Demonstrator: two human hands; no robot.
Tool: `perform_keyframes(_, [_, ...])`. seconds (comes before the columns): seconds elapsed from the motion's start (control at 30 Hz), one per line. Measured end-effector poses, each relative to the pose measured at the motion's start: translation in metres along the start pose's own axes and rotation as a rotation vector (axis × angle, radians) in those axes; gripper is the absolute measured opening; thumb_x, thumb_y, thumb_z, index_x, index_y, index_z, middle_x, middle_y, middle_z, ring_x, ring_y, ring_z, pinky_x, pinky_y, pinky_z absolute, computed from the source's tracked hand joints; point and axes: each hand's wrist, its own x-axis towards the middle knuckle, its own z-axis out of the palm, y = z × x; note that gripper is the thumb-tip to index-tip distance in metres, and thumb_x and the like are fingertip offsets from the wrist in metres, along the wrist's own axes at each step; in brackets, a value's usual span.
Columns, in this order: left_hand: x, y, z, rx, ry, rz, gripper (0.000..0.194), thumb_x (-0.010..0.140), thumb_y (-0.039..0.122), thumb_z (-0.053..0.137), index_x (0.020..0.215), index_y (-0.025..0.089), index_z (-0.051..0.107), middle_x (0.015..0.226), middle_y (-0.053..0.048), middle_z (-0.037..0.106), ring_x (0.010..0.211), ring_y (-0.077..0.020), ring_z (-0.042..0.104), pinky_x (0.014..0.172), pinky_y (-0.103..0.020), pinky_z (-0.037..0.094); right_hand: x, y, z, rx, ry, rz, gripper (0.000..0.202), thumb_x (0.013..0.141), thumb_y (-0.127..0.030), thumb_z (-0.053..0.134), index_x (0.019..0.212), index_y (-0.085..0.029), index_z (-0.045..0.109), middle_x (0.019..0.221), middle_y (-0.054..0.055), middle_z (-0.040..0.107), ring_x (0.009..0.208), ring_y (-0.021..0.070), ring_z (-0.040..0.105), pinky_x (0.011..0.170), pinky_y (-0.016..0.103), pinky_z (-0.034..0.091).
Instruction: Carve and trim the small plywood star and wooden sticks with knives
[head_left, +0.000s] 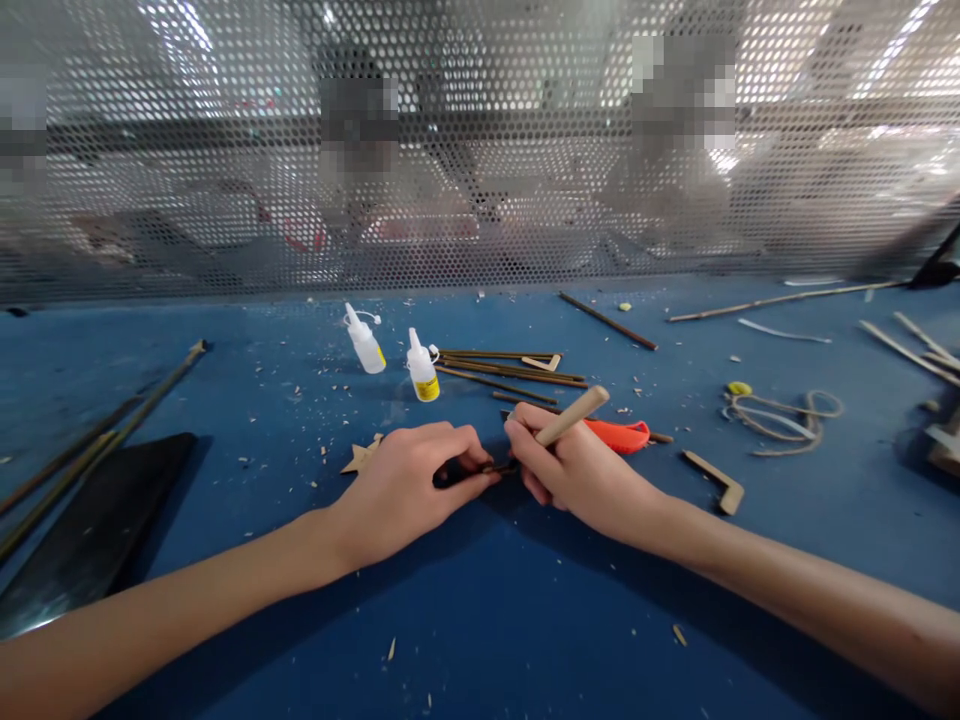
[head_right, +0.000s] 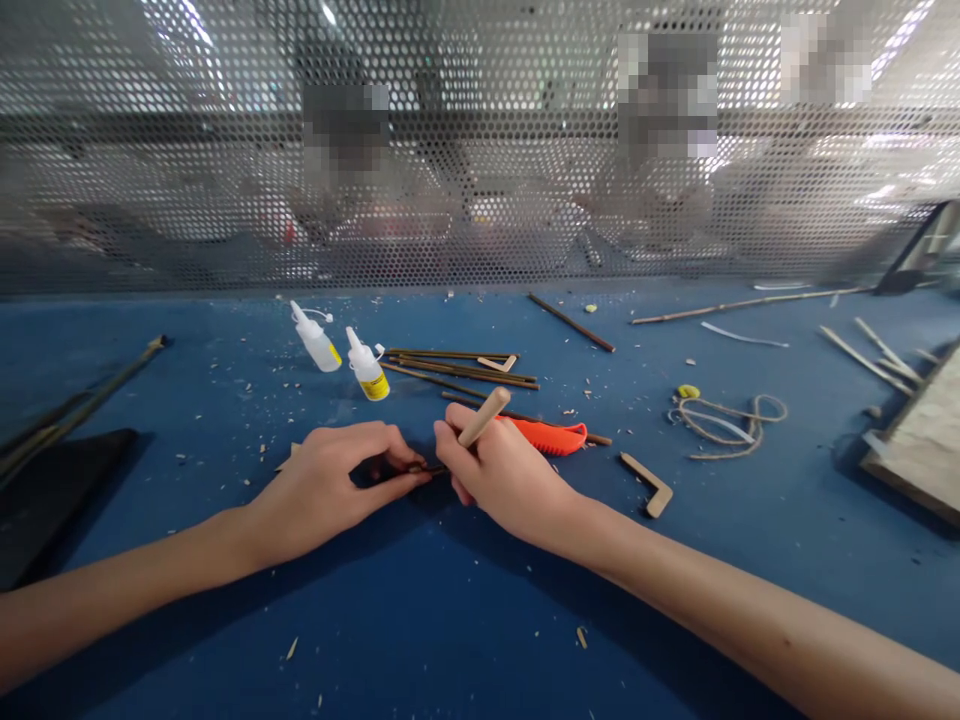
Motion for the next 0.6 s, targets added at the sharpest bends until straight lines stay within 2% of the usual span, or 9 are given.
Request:
perform_keyframes(0.23, [-0.0002, 0.0016, 0.0001, 0.011, 0.008, 0.022, 0.009, 0.092, 0.027, 0.069, 0.085, 0.021, 0.067, 0.081, 0.002, 0.069, 0.075, -0.0134, 0.064, 0.069, -0.025, 0.046, 0.0033, -0.0041, -0.0033, -0.025, -0.040, 0.025, 0.031, 0.103, -0.038, 0.038, 0.076, -0.022, 0.040, 0.049, -0.007, 0.049, 0.040, 0.0064, 0.043, 0.047, 0.023, 0.033])
perform_keyframes(0.47, [-0.0022, 0.0008, 0.0008, 0.026, 0.018, 0.034, 0.008, 0.091, 0.027, 0.070, 0.087, 0.021, 0.068, 0.082, 0.002, 0.069, 0.075, -0.0140, 0.064, 0.069, -0.025, 0.048, -0.0029, 0.0020, -0.0010, 0.084, 0.027, -0.007, 0.034, 0.104, -0.044, 0.036, 0.077, -0.023, 0.036, 0.049, -0.009, 0.048, 0.041, 0.0060, 0.043, 0.047, 0.021, 0.037])
perform_keyframes(0.6, [-0.0018, -0.0010, 0.0020, 0.013, 0.022, 0.038, 0.007, 0.091, 0.027, 0.070, 0.088, 0.021, 0.068, 0.083, 0.002, 0.069, 0.076, -0.0138, 0.064, 0.070, -0.026, 0.047, -0.0007, 0.0019, -0.0007, 0.045, 0.019, -0.011, 0.034, 0.104, -0.042, 0.036, 0.077, -0.023, 0.037, 0.047, -0.009, 0.048, 0.040, 0.0064, 0.044, 0.047, 0.020, 0.037])
